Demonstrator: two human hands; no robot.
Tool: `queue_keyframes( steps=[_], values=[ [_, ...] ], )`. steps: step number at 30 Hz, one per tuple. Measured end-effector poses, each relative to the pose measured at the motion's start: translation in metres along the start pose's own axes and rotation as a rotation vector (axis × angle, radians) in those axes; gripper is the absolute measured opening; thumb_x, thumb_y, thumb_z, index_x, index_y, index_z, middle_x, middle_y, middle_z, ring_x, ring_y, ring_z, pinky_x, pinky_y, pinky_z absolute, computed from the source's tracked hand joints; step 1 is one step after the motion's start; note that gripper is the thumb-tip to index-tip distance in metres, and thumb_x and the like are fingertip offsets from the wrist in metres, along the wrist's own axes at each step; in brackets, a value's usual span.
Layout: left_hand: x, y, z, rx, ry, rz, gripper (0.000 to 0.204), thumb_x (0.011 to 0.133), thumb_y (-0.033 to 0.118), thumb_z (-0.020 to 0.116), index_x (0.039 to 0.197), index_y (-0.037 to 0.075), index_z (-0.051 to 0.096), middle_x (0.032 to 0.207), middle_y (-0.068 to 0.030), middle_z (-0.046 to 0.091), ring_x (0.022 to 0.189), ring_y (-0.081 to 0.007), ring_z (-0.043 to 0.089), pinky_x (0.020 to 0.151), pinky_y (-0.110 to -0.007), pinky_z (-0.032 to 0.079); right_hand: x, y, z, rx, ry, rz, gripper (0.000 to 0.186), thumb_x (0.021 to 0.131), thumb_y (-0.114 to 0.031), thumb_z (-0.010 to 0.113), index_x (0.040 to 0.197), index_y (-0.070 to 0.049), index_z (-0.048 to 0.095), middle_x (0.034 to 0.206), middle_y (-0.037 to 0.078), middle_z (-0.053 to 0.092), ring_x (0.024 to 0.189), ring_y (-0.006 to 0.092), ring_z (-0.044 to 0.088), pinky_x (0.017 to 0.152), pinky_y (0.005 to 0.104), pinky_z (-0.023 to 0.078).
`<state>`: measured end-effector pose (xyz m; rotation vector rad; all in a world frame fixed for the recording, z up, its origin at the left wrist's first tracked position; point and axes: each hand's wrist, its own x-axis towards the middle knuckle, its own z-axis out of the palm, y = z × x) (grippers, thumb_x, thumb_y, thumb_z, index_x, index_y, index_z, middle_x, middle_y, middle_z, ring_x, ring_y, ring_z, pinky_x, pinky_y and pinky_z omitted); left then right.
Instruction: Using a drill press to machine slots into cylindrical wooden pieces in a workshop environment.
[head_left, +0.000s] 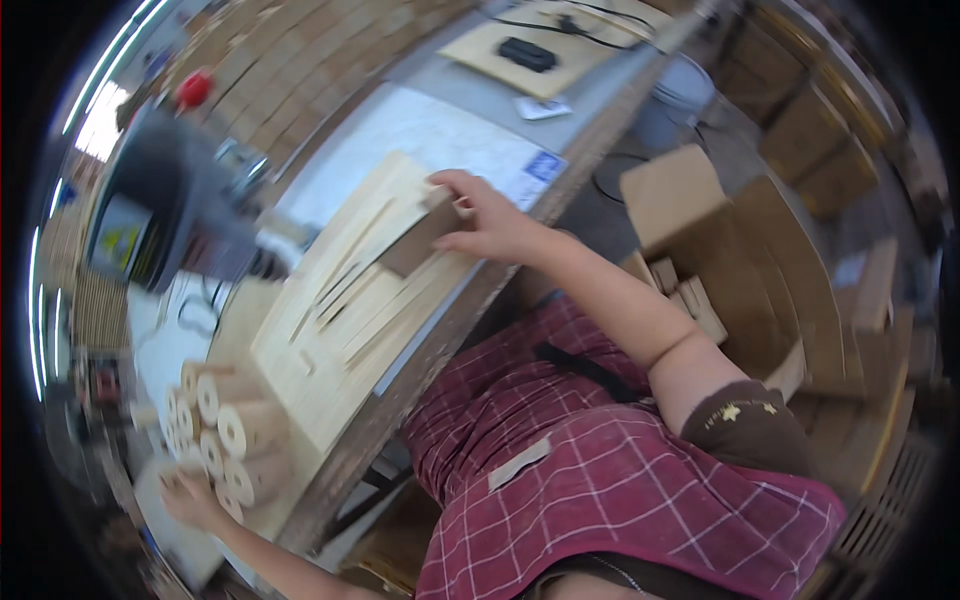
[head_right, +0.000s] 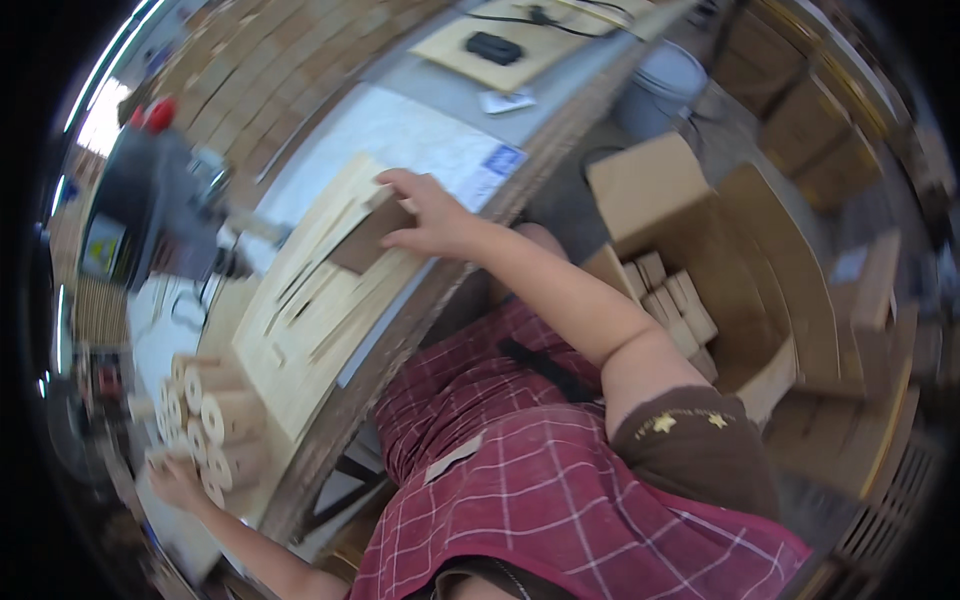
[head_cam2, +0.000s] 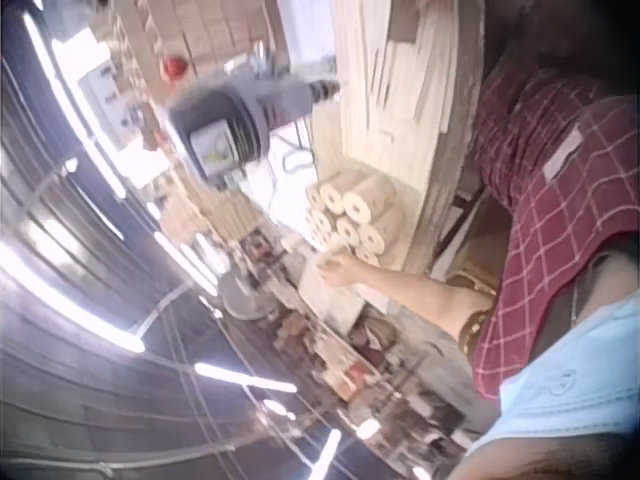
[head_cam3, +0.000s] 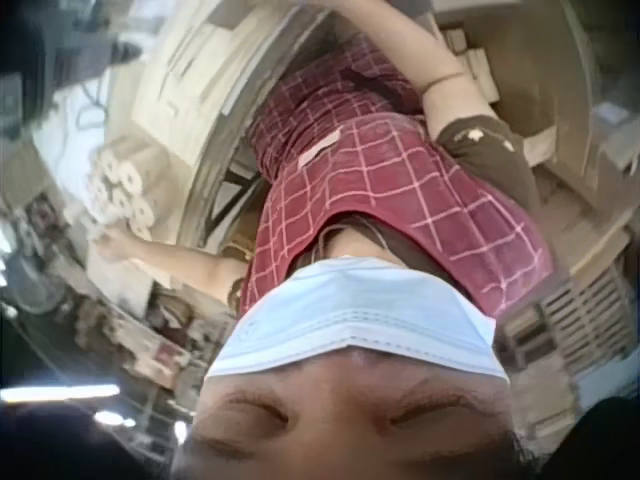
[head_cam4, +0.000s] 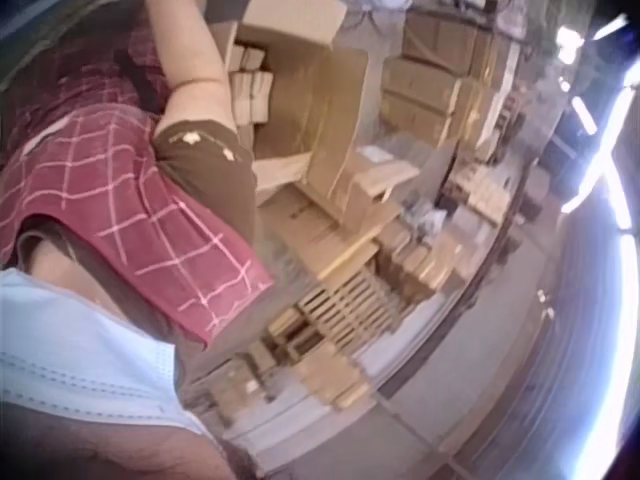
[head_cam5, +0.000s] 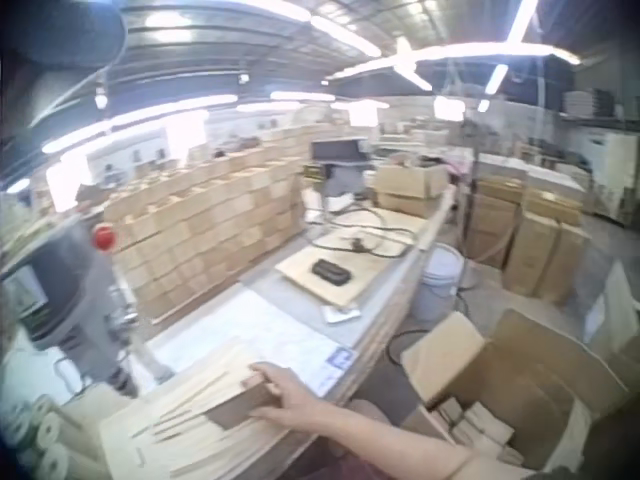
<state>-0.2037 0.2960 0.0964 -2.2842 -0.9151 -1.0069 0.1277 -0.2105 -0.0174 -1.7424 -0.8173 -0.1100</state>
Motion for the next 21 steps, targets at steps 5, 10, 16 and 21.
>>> queue_keyframes(
  steps=[5,10,16,21],
  values=[
    [-0.075,0.143,-0.035,-0.546,0.034,0.186,0.036,0.086,0.017,0.059,0.116,-0.002,0.053,0.114,-0.0170,0.055,0.106,-0.0314,0.052,0.092,-0.038,0.039,-0.048,0.021,-0.047,-0.015,0.145,0.029,0.057,0.072,-0.016,0.071,0.122,-0.007,0.044,0.104,0.008,0.052,0.095,0.0194,0.051,0.084,0.0319,0.043],
    [-0.129,0.274,-0.057,-0.744,-0.282,0.459,0.041,0.089,0.020,0.052,0.123,-0.003,0.046,0.126,-0.0213,0.046,0.117,-0.0365,0.044,0.097,-0.043,0.034,-0.129,0.064,-0.122,0.044,0.442,0.271,0.039,0.077,-0.005,0.063,0.113,-0.007,0.050,0.089,0.003,0.055,0.078,0.0114,0.054,0.070,0.0246,0.046],
    [-0.133,0.321,-0.051,-0.678,-0.404,0.546,0.045,0.094,0.028,0.040,0.128,-0.002,0.041,0.129,-0.0220,0.043,0.119,-0.0378,0.040,0.100,-0.044,0.029,-0.298,0.125,-0.235,-0.491,0.894,0.726,0.020,0.078,-0.009,0.059,0.097,-0.005,0.058,0.077,0.006,0.062,0.072,0.0137,0.059,0.066,0.0278,0.049],
    [-0.134,0.323,-0.047,-0.702,-0.454,0.461,0.046,0.095,0.030,0.039,0.127,-0.003,0.041,0.127,-0.0214,0.045,0.117,-0.0370,0.042,0.099,-0.043,0.031,-0.411,0.152,-0.229,-0.604,0.717,1.388,0.024,0.075,-0.015,0.062,0.097,-0.006,0.060,0.088,0.012,0.065,0.081,0.0232,0.062,0.075,0.0321,0.048]
  ],
)
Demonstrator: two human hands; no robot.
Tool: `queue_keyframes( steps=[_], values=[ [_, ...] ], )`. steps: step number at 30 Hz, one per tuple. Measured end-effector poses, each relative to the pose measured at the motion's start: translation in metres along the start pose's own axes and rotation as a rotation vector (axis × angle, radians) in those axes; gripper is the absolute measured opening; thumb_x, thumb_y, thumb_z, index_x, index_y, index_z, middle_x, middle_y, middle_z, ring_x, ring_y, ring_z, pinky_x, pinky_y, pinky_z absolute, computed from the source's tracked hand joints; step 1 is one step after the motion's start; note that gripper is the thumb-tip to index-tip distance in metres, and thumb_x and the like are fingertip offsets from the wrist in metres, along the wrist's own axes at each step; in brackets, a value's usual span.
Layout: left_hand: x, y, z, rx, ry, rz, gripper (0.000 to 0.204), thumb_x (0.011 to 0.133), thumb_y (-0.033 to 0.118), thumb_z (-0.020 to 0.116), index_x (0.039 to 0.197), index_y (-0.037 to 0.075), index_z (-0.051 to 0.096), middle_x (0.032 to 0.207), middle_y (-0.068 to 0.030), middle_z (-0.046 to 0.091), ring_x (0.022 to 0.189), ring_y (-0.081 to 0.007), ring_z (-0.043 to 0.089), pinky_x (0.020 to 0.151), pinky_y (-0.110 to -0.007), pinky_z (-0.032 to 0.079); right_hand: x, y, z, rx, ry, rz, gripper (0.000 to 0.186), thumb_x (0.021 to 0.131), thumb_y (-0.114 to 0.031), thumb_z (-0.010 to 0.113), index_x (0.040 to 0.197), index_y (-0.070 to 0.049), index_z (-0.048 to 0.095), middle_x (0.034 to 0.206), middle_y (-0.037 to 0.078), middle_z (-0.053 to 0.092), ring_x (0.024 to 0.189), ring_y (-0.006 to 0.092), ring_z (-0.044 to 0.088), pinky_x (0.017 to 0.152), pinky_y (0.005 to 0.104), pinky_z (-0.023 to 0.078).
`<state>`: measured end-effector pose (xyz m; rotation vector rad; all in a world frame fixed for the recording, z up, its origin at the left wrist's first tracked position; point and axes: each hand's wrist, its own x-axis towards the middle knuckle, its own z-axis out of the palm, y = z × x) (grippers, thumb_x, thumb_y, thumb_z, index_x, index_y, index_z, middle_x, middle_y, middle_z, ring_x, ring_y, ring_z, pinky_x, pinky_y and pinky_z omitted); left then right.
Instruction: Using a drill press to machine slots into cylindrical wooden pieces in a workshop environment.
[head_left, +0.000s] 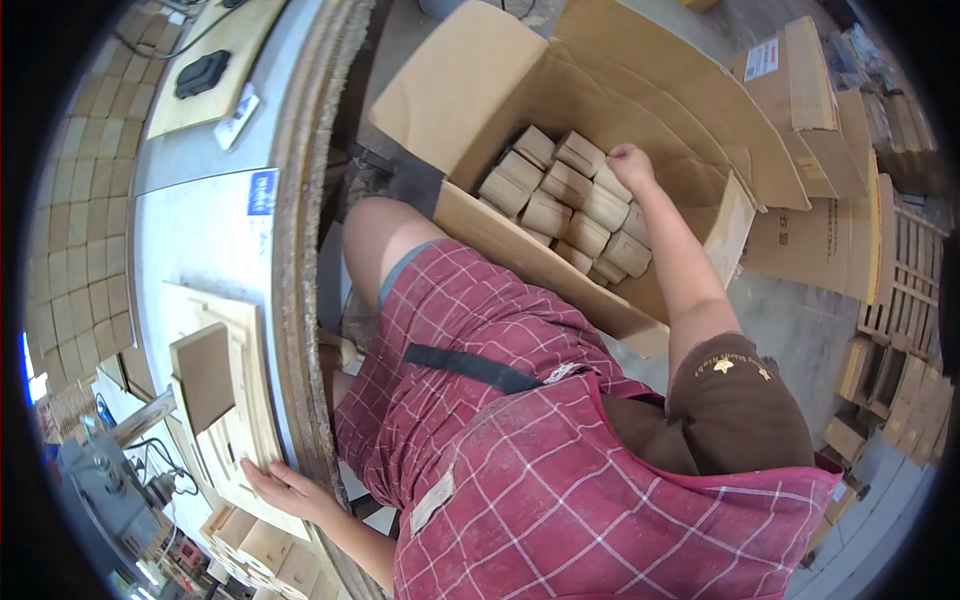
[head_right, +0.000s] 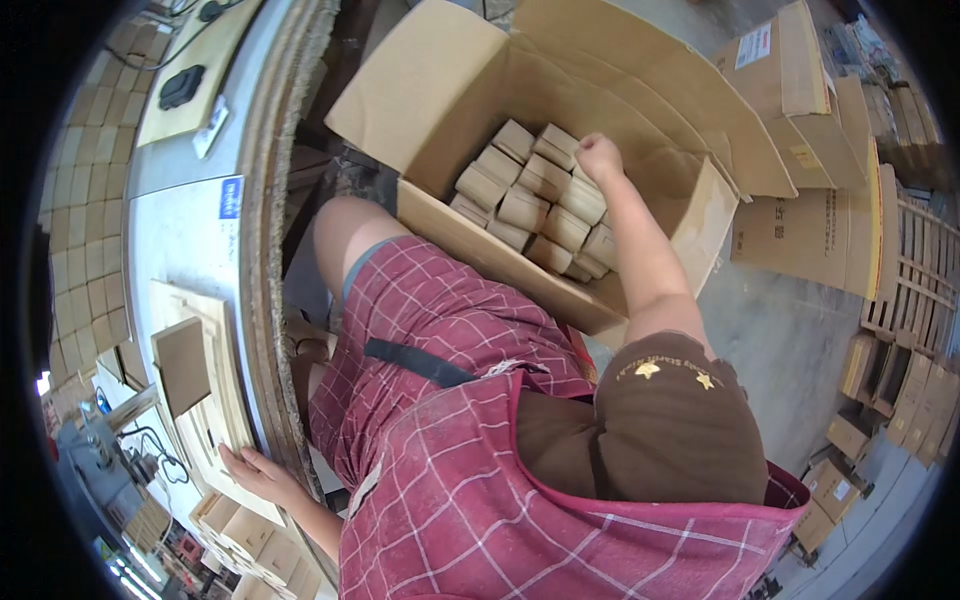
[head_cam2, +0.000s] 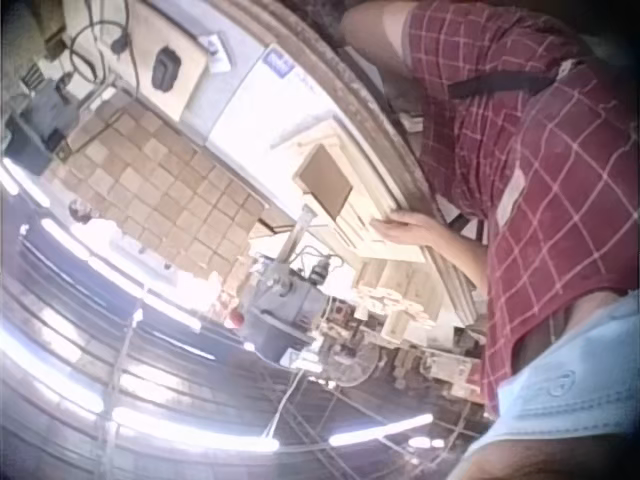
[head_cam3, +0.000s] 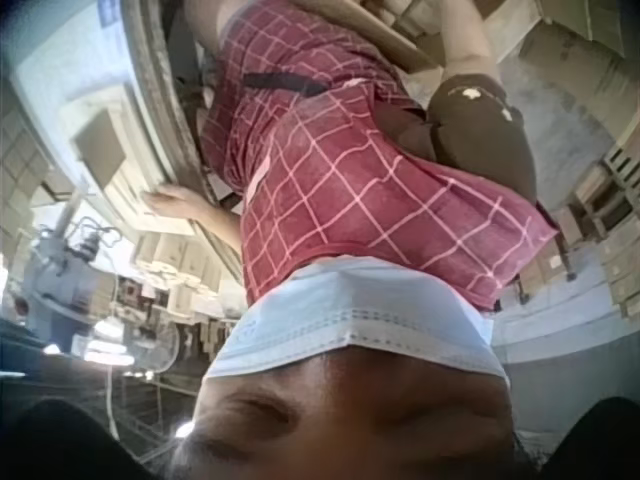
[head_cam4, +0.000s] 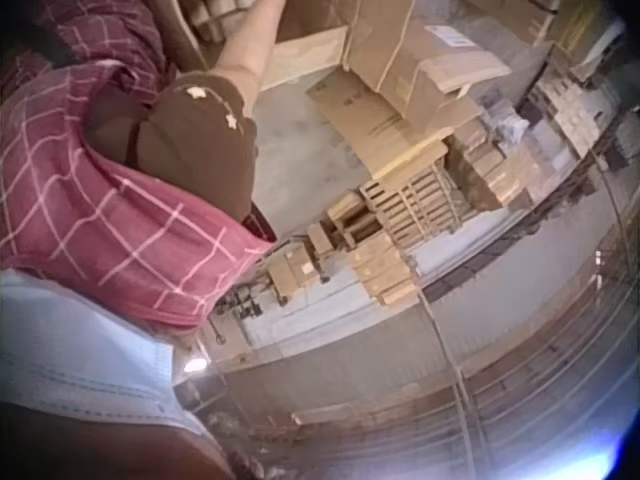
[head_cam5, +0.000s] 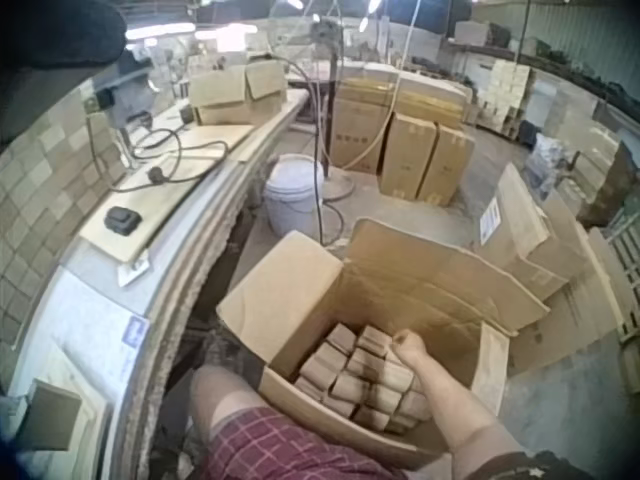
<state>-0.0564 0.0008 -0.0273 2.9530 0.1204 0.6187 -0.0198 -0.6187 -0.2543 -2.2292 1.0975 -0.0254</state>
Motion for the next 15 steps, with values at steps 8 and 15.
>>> queue_keyframes(
  steps=[8,15],
  values=[
    [0.000,0.009,0.001,-0.130,-0.028,-0.251,0.045,0.095,0.028,0.042,0.129,-0.001,0.040,0.129,-0.0190,0.043,0.118,-0.0289,0.043,0.096,-0.035,0.035,-0.019,0.050,0.095,-0.395,-0.457,0.121,0.022,0.073,-0.018,0.058,0.091,-0.005,0.063,0.095,0.017,0.063,0.092,0.0327,0.060,0.081,0.0376,0.047],
    [-0.001,0.011,0.000,-0.052,-0.018,-0.226,0.044,0.096,0.028,0.039,0.129,-0.001,0.039,0.130,-0.0186,0.042,0.119,-0.0295,0.042,0.098,-0.035,0.034,-0.044,0.018,0.148,-0.452,-0.728,-0.076,0.035,0.075,-0.016,0.057,0.110,-0.009,0.057,0.113,0.019,0.055,0.107,0.0334,0.052,0.088,0.0390,0.044]
  ],
)
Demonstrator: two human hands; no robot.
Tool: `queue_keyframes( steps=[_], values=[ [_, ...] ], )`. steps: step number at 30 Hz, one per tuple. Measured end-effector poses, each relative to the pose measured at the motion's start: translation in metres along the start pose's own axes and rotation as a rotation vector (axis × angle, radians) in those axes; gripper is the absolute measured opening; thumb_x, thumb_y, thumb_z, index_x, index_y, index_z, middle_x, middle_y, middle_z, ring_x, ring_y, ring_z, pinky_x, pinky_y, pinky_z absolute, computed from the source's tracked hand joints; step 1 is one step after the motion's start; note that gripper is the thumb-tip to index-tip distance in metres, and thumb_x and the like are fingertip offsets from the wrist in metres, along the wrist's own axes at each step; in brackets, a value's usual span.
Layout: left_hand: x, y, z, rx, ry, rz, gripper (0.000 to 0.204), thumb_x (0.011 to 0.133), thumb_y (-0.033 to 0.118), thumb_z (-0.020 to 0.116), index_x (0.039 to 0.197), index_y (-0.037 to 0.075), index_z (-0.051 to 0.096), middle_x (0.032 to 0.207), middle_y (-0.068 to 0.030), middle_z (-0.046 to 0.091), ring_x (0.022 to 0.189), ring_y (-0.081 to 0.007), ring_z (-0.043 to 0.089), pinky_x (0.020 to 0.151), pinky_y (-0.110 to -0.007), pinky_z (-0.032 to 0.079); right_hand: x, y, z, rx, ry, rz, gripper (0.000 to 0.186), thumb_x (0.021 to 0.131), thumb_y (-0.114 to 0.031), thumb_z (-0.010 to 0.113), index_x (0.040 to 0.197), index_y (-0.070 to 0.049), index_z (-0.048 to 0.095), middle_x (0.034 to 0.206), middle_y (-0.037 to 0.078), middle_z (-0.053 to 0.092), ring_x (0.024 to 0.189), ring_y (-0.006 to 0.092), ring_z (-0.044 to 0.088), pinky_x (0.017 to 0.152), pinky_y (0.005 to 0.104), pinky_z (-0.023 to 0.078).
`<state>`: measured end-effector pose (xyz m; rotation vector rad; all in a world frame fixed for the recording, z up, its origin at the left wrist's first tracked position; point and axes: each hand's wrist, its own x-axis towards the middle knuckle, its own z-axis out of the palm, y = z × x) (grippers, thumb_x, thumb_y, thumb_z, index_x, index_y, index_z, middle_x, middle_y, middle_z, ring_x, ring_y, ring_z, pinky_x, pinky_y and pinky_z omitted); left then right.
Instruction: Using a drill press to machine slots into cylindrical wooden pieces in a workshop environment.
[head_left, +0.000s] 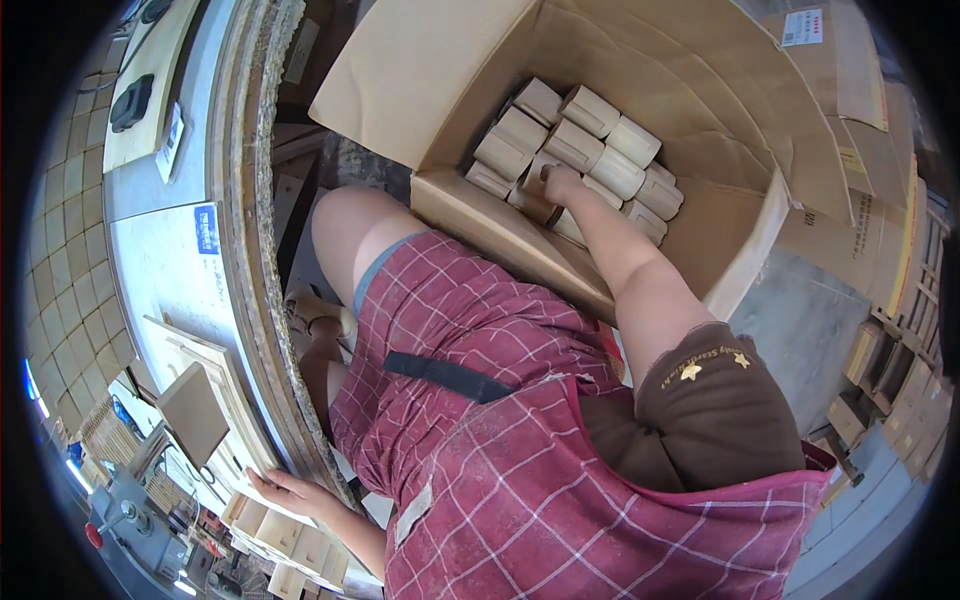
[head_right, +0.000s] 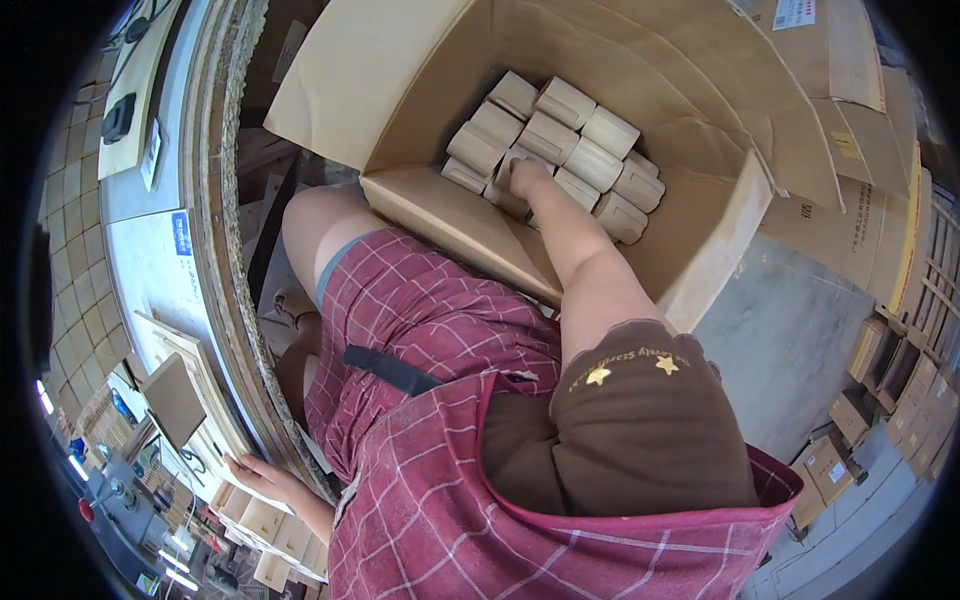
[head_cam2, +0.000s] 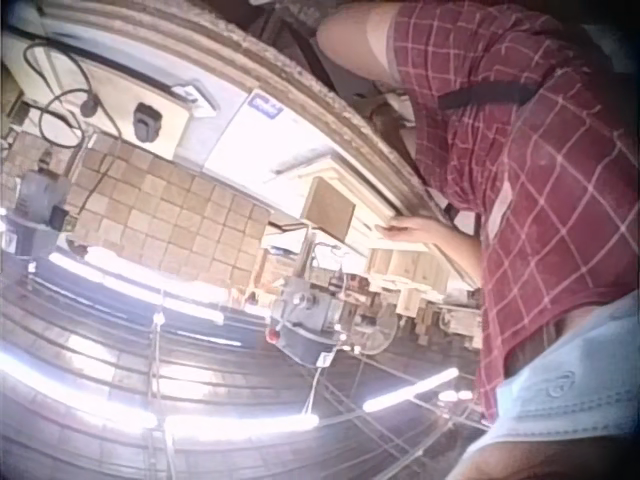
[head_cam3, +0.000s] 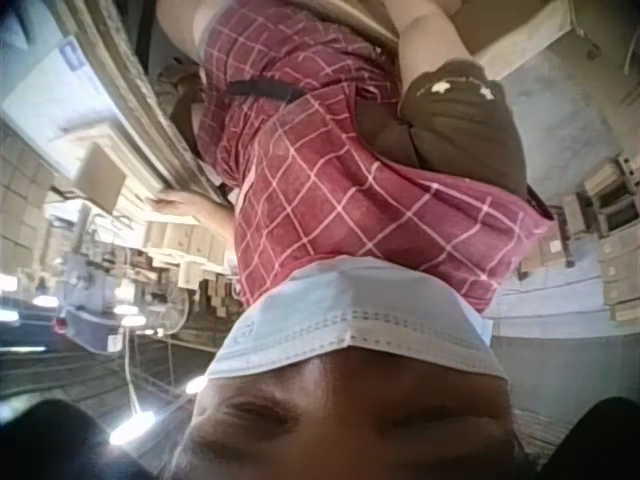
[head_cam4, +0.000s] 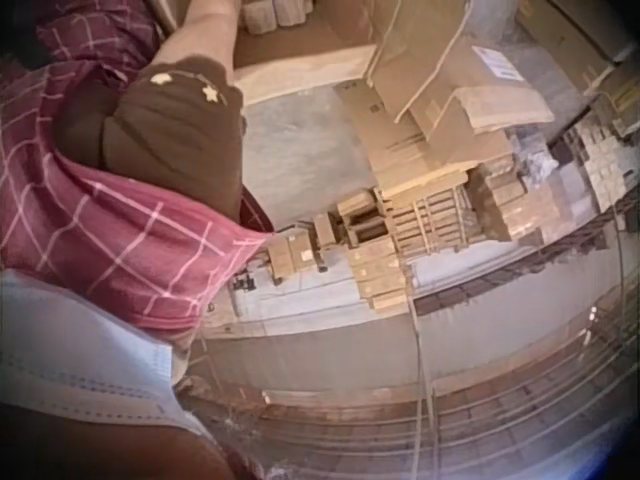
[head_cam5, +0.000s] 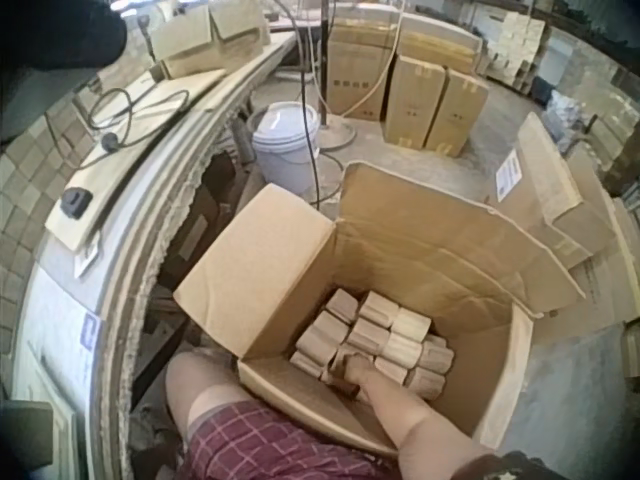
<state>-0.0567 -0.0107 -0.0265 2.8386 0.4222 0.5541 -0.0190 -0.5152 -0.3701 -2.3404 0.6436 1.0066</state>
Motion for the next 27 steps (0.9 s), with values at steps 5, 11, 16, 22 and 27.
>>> queue_keyframes(
  steps=[5,11,16,22,27],
  values=[
    [0.001,-0.001,-0.002,0.066,0.007,0.061,0.046,0.096,0.031,0.038,0.128,-0.002,0.040,0.129,-0.0199,0.042,0.120,-0.0302,0.040,0.100,-0.035,0.030,0.012,-0.034,-0.001,0.045,0.090,0.007,0.046,0.075,-0.016,0.059,0.119,-0.009,0.047,0.125,0.018,0.043,0.116,0.0357,0.042,0.093,0.0409,0.041],
    [0.001,-0.002,-0.008,0.051,-0.061,-0.063,0.043,0.096,0.025,0.036,0.131,-0.001,0.036,0.134,-0.0182,0.038,0.126,-0.0292,0.035,0.103,-0.037,0.027,0.032,-0.071,-0.021,-0.086,0.150,-0.135,0.066,0.067,-0.021,0.067,0.126,-0.012,0.039,0.125,0.016,0.038,0.117,0.0347,0.037,0.095,0.0426,0.040],
    [-0.003,0.001,-0.009,0.045,-0.090,-0.179,0.042,0.096,0.022,0.037,0.132,0.000,0.034,0.137,-0.0157,0.036,0.128,-0.0280,0.031,0.105,-0.036,0.023,0.056,-0.082,-0.025,0.020,-0.009,-0.006,0.059,0.079,-0.031,0.054,0.135,-0.026,0.035,0.145,0.016,0.013,0.132,0.0378,0.016,0.107,0.0477,0.021],
    [-0.005,-0.001,-0.008,0.046,-0.062,-0.096,0.039,0.091,0.013,0.041,0.127,-0.001,0.039,0.133,-0.0179,0.040,0.124,-0.0303,0.036,0.104,-0.038,0.026,0.045,-0.083,-0.019,-0.300,-0.020,-0.162,0.067,0.080,-0.048,0.048,0.138,-0.022,0.028,0.143,0.013,0.022,0.130,0.0370,0.024,0.104,0.0479,0.027],
    [-0.002,0.003,-0.006,-0.020,-0.024,-0.068,0.036,0.092,0.018,0.042,0.123,0.000,0.042,0.128,-0.0196,0.043,0.121,-0.0361,0.038,0.103,-0.041,0.027,0.022,-0.095,-0.023,-0.239,-0.051,-0.094,0.062,0.083,-0.034,0.052,0.135,-0.011,0.028,0.136,0.018,0.027,0.118,0.0380,0.039,0.094,0.0456,0.041]
  ],
)
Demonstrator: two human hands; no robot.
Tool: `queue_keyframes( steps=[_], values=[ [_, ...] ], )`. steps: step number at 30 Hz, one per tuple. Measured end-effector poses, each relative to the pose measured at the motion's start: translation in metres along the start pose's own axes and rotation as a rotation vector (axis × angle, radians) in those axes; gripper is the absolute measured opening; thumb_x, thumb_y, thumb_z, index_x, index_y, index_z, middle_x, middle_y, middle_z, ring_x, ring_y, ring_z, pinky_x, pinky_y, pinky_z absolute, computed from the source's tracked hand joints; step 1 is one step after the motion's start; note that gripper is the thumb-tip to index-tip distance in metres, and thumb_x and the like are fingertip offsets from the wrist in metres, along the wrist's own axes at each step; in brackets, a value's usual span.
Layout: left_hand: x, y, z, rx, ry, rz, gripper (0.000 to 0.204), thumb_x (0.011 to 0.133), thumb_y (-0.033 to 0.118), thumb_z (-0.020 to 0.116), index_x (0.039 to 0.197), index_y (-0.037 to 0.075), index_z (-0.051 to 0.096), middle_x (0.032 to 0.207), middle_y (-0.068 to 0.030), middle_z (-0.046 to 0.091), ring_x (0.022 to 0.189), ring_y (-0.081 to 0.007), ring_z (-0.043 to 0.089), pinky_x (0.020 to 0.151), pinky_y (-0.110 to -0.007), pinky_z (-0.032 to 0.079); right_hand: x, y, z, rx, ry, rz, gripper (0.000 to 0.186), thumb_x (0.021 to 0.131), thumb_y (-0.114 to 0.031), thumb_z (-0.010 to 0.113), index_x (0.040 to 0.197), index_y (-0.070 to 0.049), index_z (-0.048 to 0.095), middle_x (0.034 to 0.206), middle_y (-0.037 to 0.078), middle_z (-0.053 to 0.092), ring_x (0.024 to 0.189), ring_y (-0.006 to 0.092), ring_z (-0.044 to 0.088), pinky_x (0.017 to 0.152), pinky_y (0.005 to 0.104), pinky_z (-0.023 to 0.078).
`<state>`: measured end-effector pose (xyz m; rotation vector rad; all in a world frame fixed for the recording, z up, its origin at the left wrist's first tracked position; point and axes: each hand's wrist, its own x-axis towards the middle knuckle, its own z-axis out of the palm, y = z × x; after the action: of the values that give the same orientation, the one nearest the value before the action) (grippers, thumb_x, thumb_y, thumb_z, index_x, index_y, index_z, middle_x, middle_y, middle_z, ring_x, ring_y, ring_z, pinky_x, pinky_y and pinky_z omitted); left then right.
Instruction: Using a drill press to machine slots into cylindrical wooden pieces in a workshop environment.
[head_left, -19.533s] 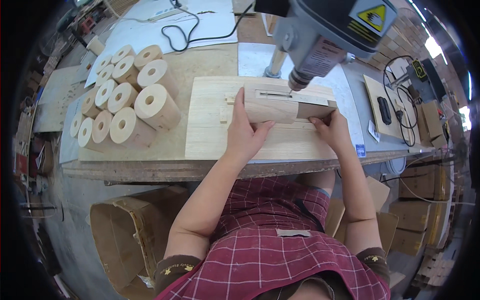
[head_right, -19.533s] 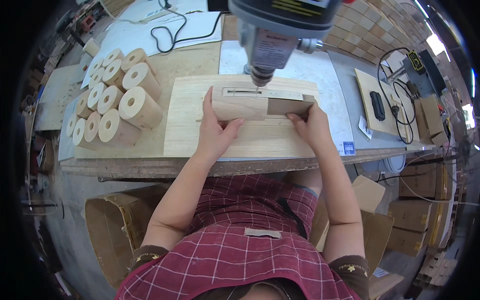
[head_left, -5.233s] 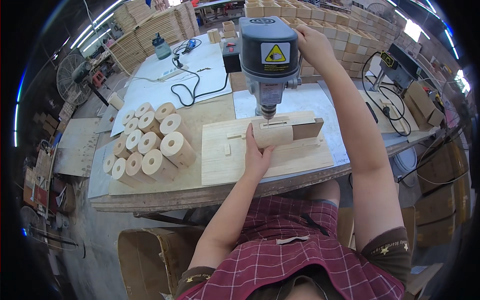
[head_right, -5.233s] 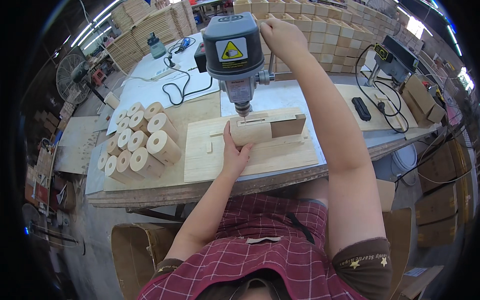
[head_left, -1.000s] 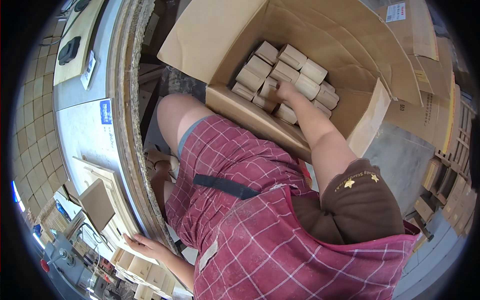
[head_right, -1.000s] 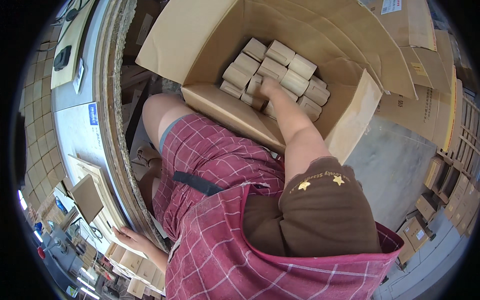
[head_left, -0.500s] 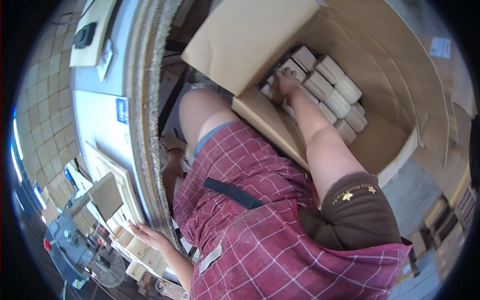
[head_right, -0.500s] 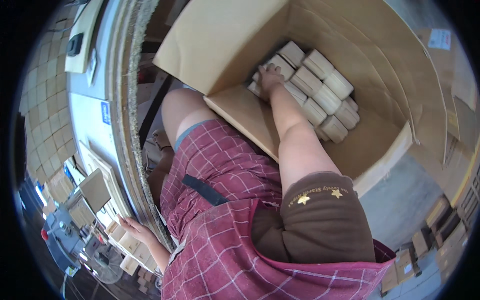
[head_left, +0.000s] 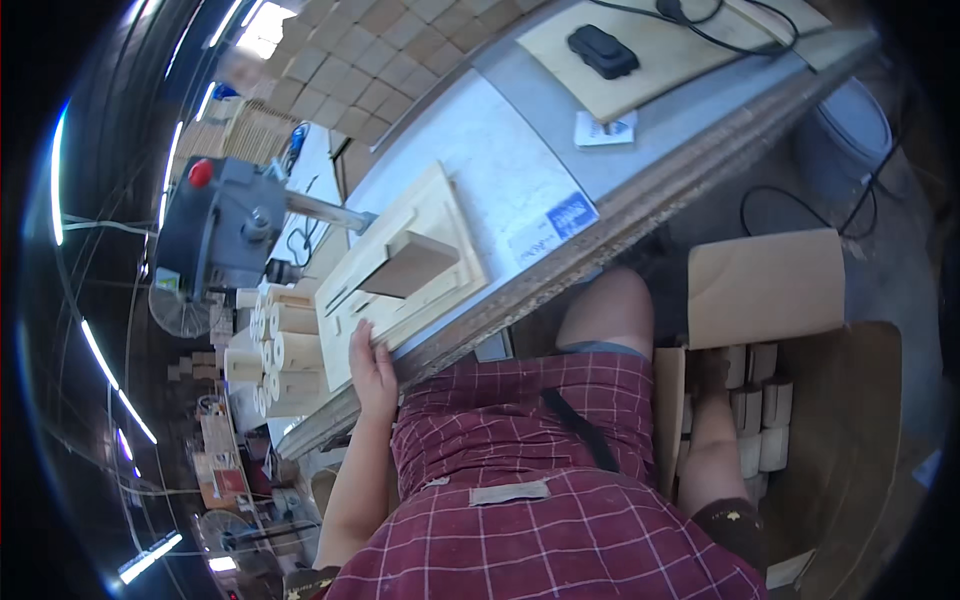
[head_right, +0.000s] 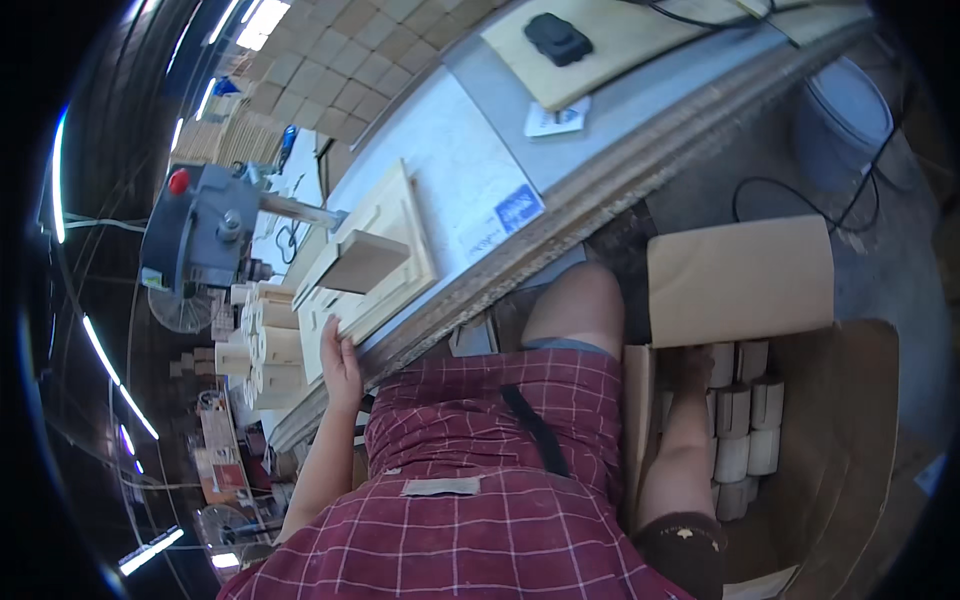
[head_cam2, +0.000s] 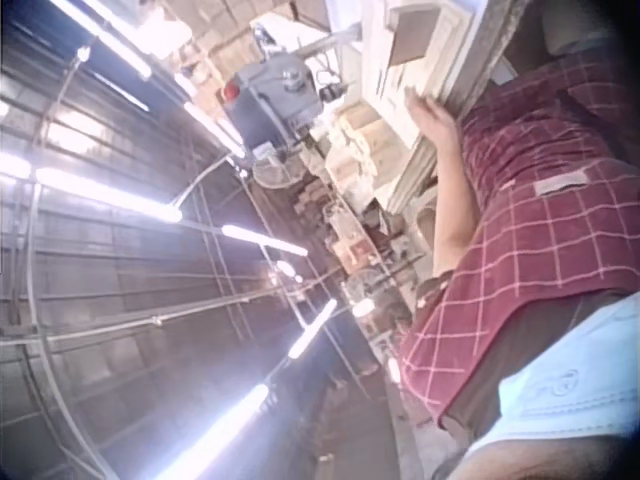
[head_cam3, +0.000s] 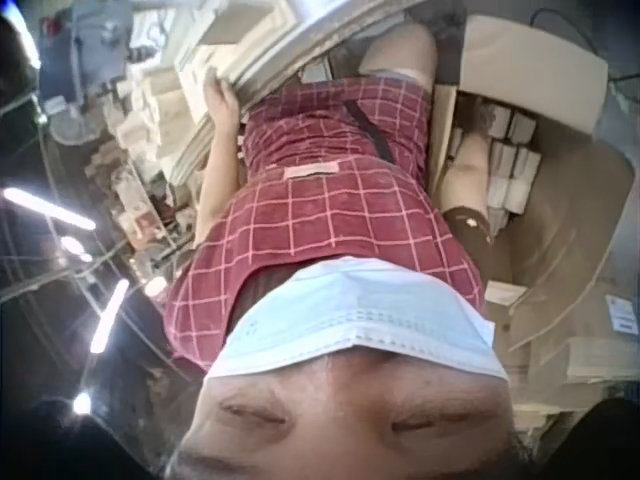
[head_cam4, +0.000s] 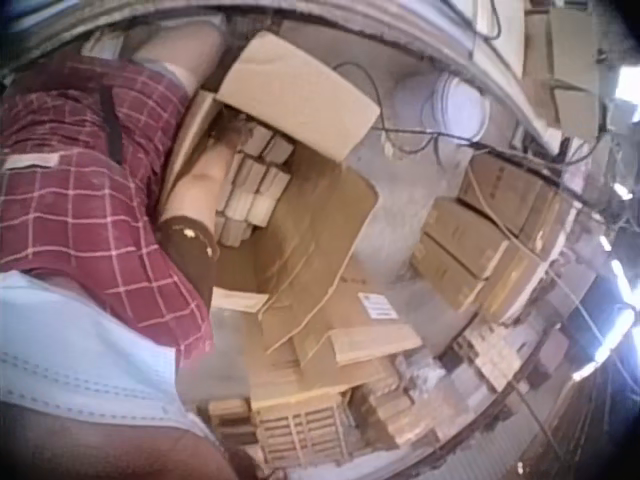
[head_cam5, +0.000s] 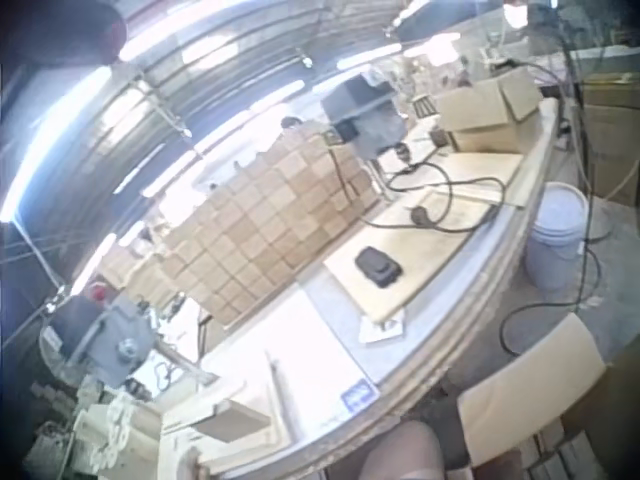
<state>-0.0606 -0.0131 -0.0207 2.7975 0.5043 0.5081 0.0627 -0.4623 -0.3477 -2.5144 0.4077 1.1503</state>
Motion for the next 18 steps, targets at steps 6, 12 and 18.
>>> queue_keyframes(
  steps=[6,12,18],
  values=[
    [-0.003,-0.002,-0.001,0.209,0.049,0.102,0.035,0.090,0.017,0.044,0.122,0.002,0.043,0.127,-0.0188,0.044,0.119,-0.0376,0.038,0.104,-0.045,0.025,0.004,0.030,0.019,0.069,0.208,0.084,0.050,0.081,-0.028,0.056,0.125,-0.007,0.043,0.132,0.018,0.037,0.111,0.0374,0.047,0.095,0.0430,0.038],
    [0.004,-0.012,0.002,0.071,0.069,0.154,0.041,0.088,0.015,0.053,0.125,0.000,0.045,0.128,-0.0197,0.045,0.120,-0.0334,0.039,0.101,-0.040,0.029,-0.041,0.089,-0.019,0.435,0.671,-0.024,0.045,0.072,-0.016,0.060,0.116,-0.009,0.055,0.112,0.019,0.058,0.108,0.0316,0.054,0.093,0.0381,0.041],
    [0.001,0.017,-0.003,-0.009,0.112,0.290,0.039,0.087,0.011,0.052,0.124,-0.002,0.044,0.126,-0.0182,0.047,0.120,-0.0321,0.041,0.101,-0.039,0.029,-0.185,0.094,-0.156,0.539,0.955,-0.212,0.038,0.055,-0.021,0.081,0.078,-0.006,0.054,0.088,0.011,0.055,0.083,0.0251,0.053,0.075,0.0350,0.044]
  ],
)
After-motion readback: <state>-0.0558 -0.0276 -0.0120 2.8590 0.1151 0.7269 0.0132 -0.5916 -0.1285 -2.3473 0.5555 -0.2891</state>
